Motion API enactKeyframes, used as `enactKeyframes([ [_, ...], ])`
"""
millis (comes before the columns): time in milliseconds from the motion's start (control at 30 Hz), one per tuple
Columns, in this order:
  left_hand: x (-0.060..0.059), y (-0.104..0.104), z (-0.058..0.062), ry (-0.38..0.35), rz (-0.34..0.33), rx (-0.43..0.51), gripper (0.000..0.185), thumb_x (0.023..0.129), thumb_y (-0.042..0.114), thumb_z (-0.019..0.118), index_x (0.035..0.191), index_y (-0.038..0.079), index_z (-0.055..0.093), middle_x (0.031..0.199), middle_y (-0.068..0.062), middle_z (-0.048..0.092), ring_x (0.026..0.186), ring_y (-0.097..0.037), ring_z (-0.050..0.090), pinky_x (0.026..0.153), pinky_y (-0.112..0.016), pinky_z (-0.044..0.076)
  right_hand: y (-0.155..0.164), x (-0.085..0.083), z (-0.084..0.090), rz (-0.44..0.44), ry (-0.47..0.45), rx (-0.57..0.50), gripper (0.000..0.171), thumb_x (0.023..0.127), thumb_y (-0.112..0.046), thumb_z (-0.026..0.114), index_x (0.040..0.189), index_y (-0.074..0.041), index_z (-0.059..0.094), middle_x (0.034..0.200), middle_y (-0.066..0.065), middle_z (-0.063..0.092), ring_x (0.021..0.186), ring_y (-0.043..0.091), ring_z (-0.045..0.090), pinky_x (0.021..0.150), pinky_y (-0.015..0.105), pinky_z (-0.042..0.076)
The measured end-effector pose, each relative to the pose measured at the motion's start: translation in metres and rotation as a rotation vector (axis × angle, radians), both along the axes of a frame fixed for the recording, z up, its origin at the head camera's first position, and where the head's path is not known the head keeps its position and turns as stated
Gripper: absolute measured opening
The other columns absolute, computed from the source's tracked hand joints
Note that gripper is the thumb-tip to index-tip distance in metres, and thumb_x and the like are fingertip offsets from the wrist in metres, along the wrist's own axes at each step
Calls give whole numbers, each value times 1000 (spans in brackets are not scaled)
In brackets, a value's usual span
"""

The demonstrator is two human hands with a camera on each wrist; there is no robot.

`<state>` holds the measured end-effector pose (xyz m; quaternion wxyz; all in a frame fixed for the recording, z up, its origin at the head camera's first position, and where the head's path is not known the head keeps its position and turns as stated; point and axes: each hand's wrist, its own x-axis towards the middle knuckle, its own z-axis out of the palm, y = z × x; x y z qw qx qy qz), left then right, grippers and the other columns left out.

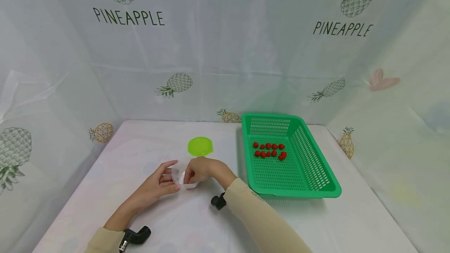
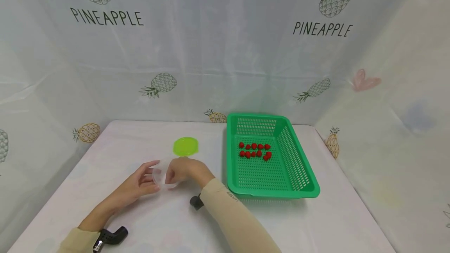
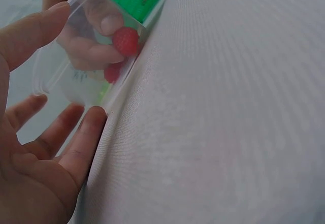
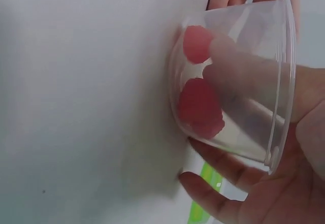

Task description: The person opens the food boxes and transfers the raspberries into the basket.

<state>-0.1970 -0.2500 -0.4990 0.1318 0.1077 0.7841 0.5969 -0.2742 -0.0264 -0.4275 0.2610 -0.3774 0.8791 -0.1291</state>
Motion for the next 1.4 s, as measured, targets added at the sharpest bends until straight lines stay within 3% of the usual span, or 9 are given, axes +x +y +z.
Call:
enactKeyframes([
  [500,-1,1,2,-14,7,-25,90,94,24,84,165,21,29,150,-22,46,133,-34,59,96,-22,54,1,-2,-1,8,-23,-15,12,100,-15,76,103,-21,86,89,-14,74,77,4,57,75,16,49],
  [967,0,1,5,-17,18,-54,89,94,26,84,165,24,31,153,-20,43,133,-33,58,97,-24,54,8,0,4,-22,40,-145,13,100,-11,75,104,-17,85,88,-12,75,76,1,58,70,15,48],
  [1067,-2,1,6,-25,24,-60,88,94,26,84,165,25,31,153,-20,43,132,-32,58,97,-25,54,13,1,13,-57,91,-166,13,99,-11,77,104,-18,86,90,-13,77,80,1,60,75,19,52],
  [1200,-2,1,5,-34,23,-55,88,94,26,83,165,25,31,153,-20,44,133,-32,59,97,-26,54,22,7,36,-76,176,-157,15,100,-13,74,107,-19,86,94,-16,77,94,4,64,90,33,55],
  [1400,-2,0,4,-33,23,-43,88,95,26,83,165,24,30,153,-21,44,132,-32,60,96,-26,55,47,12,83,3,254,-250,13,100,-11,75,108,-12,85,98,-8,79,96,9,67,93,28,53],
])
